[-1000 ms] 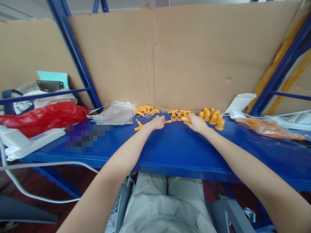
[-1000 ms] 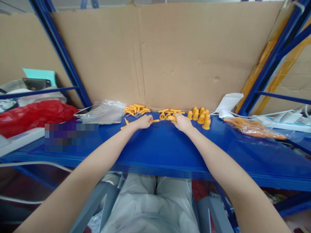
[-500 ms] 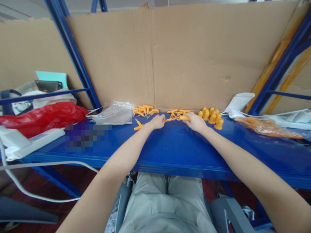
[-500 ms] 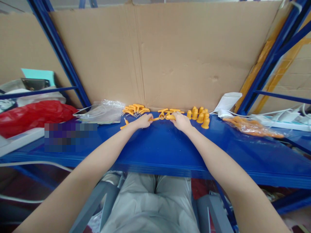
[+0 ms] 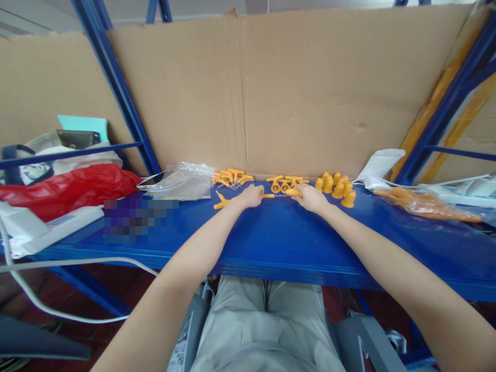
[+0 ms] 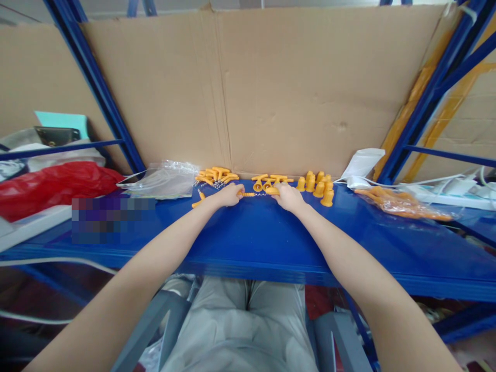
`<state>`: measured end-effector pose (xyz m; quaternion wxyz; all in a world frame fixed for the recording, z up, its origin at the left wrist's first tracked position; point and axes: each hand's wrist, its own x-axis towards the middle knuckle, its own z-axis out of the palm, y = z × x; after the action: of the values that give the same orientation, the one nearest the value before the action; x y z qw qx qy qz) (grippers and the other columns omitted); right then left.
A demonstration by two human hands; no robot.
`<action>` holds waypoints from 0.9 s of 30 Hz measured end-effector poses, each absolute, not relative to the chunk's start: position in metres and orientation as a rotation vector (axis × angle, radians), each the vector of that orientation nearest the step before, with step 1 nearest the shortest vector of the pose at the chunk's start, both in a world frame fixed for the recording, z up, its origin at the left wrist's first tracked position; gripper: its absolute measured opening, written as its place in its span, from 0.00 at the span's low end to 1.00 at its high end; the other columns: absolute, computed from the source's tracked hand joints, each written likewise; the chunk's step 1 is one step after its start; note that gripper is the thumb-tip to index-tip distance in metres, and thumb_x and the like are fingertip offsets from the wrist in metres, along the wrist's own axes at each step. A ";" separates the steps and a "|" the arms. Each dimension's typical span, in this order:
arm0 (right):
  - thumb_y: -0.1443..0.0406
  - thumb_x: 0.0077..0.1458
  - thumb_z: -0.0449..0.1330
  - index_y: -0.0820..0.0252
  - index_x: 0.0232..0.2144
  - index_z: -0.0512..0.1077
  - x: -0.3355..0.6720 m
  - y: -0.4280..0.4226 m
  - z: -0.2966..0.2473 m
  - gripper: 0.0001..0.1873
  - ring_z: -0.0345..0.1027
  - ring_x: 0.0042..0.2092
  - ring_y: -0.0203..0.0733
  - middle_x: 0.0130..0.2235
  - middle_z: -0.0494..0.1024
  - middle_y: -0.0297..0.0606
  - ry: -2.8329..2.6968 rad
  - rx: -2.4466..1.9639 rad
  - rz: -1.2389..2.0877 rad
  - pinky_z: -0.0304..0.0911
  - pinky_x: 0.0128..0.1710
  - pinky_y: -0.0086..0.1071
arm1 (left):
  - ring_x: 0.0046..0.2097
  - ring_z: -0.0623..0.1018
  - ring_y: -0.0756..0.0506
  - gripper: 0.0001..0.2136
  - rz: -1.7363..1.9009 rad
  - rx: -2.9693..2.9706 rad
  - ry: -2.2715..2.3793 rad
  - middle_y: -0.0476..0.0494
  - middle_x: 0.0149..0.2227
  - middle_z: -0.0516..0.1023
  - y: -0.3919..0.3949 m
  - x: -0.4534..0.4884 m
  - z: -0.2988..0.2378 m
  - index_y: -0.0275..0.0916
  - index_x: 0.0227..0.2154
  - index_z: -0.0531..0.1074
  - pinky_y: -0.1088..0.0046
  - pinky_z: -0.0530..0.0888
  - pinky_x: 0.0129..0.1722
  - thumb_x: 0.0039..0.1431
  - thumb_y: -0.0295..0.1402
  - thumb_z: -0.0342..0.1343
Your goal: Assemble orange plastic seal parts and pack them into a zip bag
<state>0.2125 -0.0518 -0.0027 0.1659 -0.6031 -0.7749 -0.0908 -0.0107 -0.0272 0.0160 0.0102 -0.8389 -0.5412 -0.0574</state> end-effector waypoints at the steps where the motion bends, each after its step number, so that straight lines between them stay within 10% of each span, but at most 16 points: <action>1: 0.63 0.61 0.57 0.62 0.49 0.71 0.212 -0.052 -0.003 0.16 0.71 0.52 0.51 0.52 0.76 0.49 -2.210 -1.705 -0.262 0.65 0.50 0.38 | 0.44 0.76 0.44 0.13 -0.184 -2.619 -1.693 0.37 0.45 0.74 -0.027 -0.011 0.016 0.37 0.47 0.71 0.72 0.71 0.44 0.62 0.26 0.48; 27: 0.70 0.57 0.56 0.63 0.41 0.75 0.221 -0.033 -0.015 0.10 0.72 0.47 0.48 0.44 0.79 0.47 -2.233 -1.330 -0.142 0.64 0.50 0.39 | 0.47 0.76 0.43 0.13 -0.231 -2.614 -1.742 0.39 0.44 0.75 -0.029 -0.006 0.015 0.38 0.47 0.70 0.72 0.72 0.45 0.61 0.26 0.49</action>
<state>0.2209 -0.0326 -0.0146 0.2661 -0.4924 -0.8270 -0.0528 -0.0060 -0.0294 0.0152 -0.0041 -0.8299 -0.5530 -0.0733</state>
